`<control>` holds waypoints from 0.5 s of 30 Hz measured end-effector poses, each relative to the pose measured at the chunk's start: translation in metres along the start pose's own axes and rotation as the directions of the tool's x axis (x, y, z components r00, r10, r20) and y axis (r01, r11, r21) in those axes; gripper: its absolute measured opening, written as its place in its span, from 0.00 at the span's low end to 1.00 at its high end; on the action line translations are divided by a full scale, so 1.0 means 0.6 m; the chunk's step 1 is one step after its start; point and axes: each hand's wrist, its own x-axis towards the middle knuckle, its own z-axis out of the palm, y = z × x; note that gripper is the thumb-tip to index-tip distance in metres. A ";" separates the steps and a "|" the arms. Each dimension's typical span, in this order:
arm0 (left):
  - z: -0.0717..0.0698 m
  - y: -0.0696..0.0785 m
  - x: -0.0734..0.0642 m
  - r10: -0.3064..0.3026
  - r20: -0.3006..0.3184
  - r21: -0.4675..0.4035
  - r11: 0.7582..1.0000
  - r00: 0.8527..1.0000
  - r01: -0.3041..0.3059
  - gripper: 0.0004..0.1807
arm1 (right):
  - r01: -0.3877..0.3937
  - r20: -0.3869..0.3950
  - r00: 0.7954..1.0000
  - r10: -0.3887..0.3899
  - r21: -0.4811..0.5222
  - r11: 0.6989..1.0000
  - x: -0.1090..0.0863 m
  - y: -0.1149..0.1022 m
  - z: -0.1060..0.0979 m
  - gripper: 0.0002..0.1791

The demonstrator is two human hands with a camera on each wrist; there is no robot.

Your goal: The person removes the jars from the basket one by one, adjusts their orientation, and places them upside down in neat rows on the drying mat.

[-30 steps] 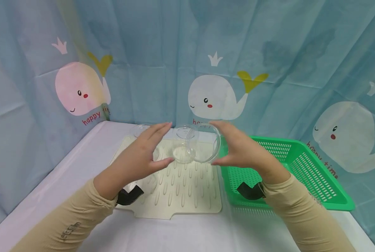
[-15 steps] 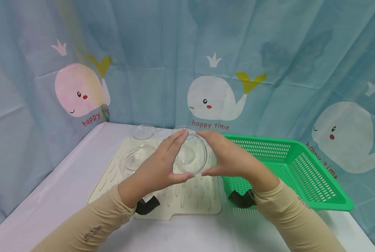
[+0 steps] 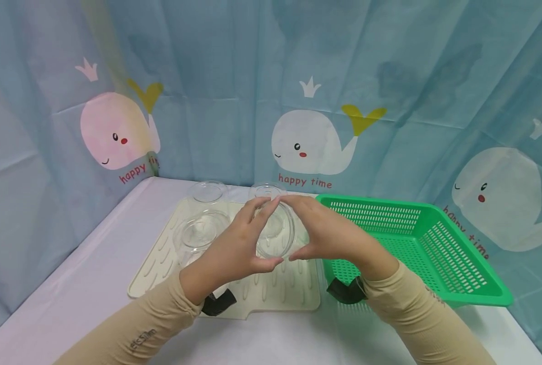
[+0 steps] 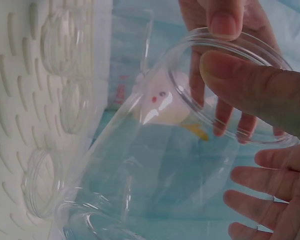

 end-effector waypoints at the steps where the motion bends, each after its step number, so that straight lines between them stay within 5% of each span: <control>1: 0.001 0.000 0.000 0.000 -0.005 0.000 1.000 1.000 0.000 0.56 | -0.002 0.006 1.000 0.002 -0.007 1.000 0.000 0.000 0.000 0.56; 15: 0.004 -0.017 0.000 -0.020 -0.091 -0.110 0.994 0.996 0.010 0.56 | 0.002 -0.035 0.999 -0.003 -0.027 1.000 -0.006 0.014 -0.012 0.54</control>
